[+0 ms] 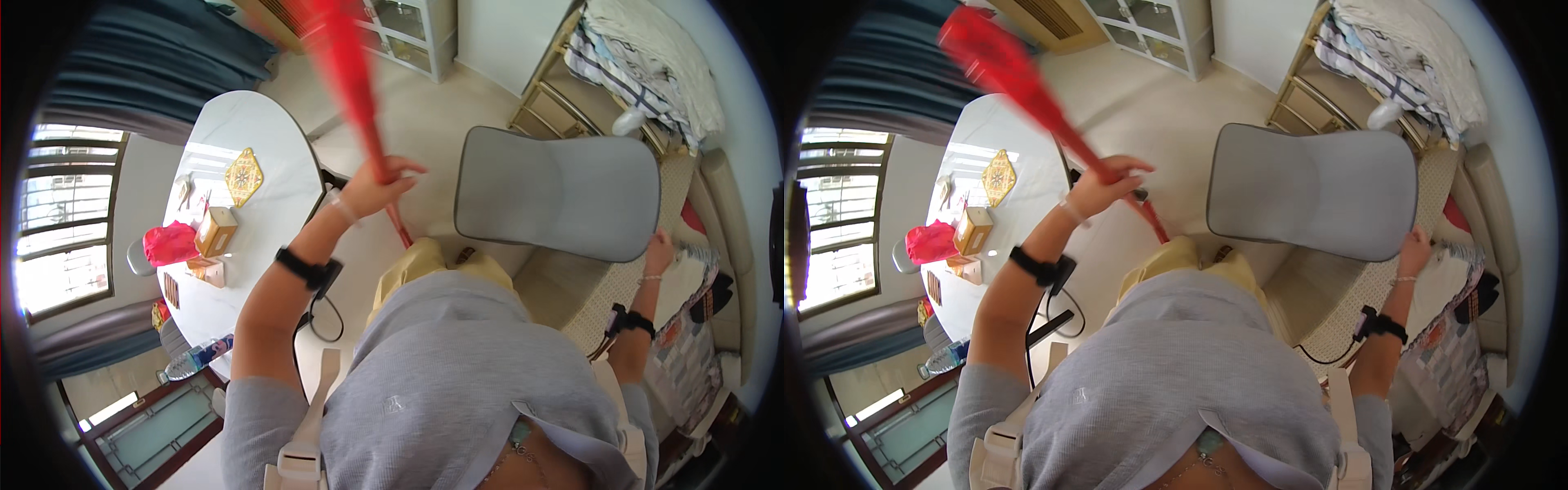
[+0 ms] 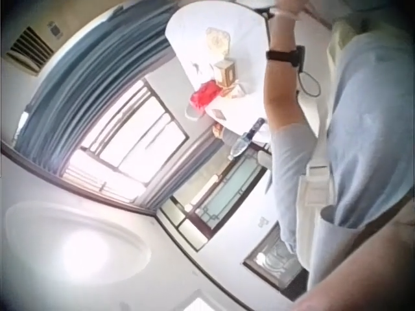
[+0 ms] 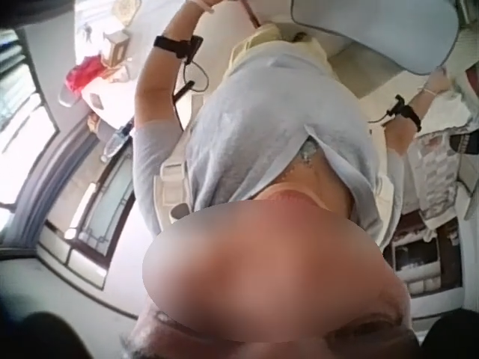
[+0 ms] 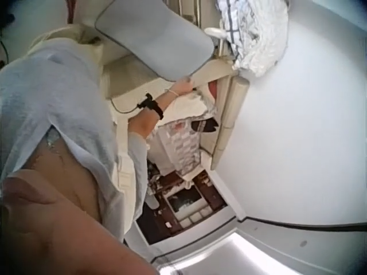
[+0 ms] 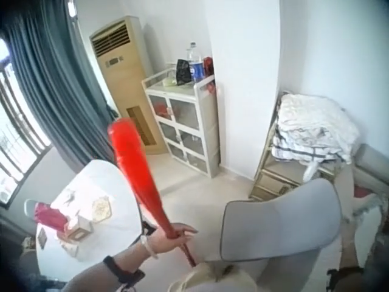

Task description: The person is sweeping the floor with a broom, moving chairs and clearing space as they go.

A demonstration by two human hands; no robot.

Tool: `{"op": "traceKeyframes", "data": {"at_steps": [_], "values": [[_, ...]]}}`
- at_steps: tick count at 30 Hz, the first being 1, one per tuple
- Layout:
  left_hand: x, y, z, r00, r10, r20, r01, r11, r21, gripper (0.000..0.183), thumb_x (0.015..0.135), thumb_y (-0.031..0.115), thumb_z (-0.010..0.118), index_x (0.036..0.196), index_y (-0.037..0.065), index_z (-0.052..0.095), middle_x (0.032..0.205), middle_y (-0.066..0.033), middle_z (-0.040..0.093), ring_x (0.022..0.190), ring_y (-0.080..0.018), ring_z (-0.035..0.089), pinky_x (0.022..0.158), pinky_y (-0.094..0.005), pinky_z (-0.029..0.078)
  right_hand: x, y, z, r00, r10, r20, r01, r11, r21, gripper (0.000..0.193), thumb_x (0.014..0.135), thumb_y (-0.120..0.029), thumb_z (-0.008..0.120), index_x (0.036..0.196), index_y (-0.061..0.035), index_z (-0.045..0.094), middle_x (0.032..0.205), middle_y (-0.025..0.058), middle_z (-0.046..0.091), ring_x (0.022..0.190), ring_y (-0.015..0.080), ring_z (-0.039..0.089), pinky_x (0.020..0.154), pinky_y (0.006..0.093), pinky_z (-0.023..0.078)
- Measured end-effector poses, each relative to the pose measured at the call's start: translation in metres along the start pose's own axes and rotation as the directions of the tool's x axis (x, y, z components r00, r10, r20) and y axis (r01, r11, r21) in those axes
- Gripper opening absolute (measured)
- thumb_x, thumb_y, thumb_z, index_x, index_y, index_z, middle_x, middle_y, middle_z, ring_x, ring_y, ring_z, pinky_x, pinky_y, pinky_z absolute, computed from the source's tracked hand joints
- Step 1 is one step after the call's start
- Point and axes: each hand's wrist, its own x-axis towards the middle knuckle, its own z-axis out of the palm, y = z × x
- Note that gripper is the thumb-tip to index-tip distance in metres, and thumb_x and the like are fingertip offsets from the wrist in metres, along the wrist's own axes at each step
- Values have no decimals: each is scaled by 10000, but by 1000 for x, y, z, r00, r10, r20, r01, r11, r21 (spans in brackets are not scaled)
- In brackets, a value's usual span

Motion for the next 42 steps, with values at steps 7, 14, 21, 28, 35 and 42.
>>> {"op": "traceKeyframes", "data": {"at_steps": [7, 14, 21, 28, 35, 42], "values": [[122, 75, 91, 879, 397, 264, -447, 879, 166, 179, 688, 145, 565, 832, 76, 644, 749, -146, 629, 744, -292, 613, 699, -384, 477, -68, -300, -107, 868, -470, 161, 80, 451, 889, 612, 845, -299, 574, 1303, 34, 342, 1267, 206, 428, 1179, 328, 416, 973, 426, 330], [121, 9, 144, 720, 300, 626, -506, 844, 176, 165, 650, 136, 567, 794, 106, 640, 750, -122, 631, 754, -298, 611, 668, -396, 472, -146, -347, -126, 779, -627, -26, 86, 66, 994, 292, 879, -210, 489, 1073, 6, 514, 746, 84, 504, 673, 178, 491, 644, 325, 445], [128, -118, 83, 716, 230, 659, -392, 914, 106, 172, 686, 111, 557, 845, 130, 618, 772, -87, 624, 770, -289, 596, 677, -389, 456, -185, -435, 5, 858, -496, 133, -14, 237, 971, 125, 867, -129, 521, 909, -16, 487, 485, -13, 398, 401, 79, 355, 412, 202, 345], [159, -128, -13, 789, 265, 554, -297, 954, -34, 185, 700, 84, 558, 877, 122, 593, 777, -85, 618, 757, -284, 589, 655, -379, 449, -149, -535, 68, 799, -588, -126, 181, 35, 983, 137, 877, -165, 519, 916, -37, 487, 532, -10, 428, 467, 74, 394, 462, 206, 344], [180, -115, -22, 779, 314, 543, -353, 935, -35, 178, 715, 118, 565, 889, 122, 598, 810, -93, 623, 777, -296, 595, 663, -404, 452, -119, -536, 43, 743, -668, 30, 149, 209, 967, 170, 868, -198, 534, 926, -44, 489, 527, -20, 452, 456, 71, 388, 461, 197, 329], [236, -32, -8, 770, 470, 432, -490, 869, -72, 143, 710, 154, 575, 851, 148, 595, 807, -76, 624, 779, -303, 594, 665, -414, 452, -43, -527, -25, 750, -661, -21, -35, -71, 997, 179, 820, -152, 509, 875, 18, 506, 466, -43, 316, 419, 58, 300, 469, 224, 281]]}}
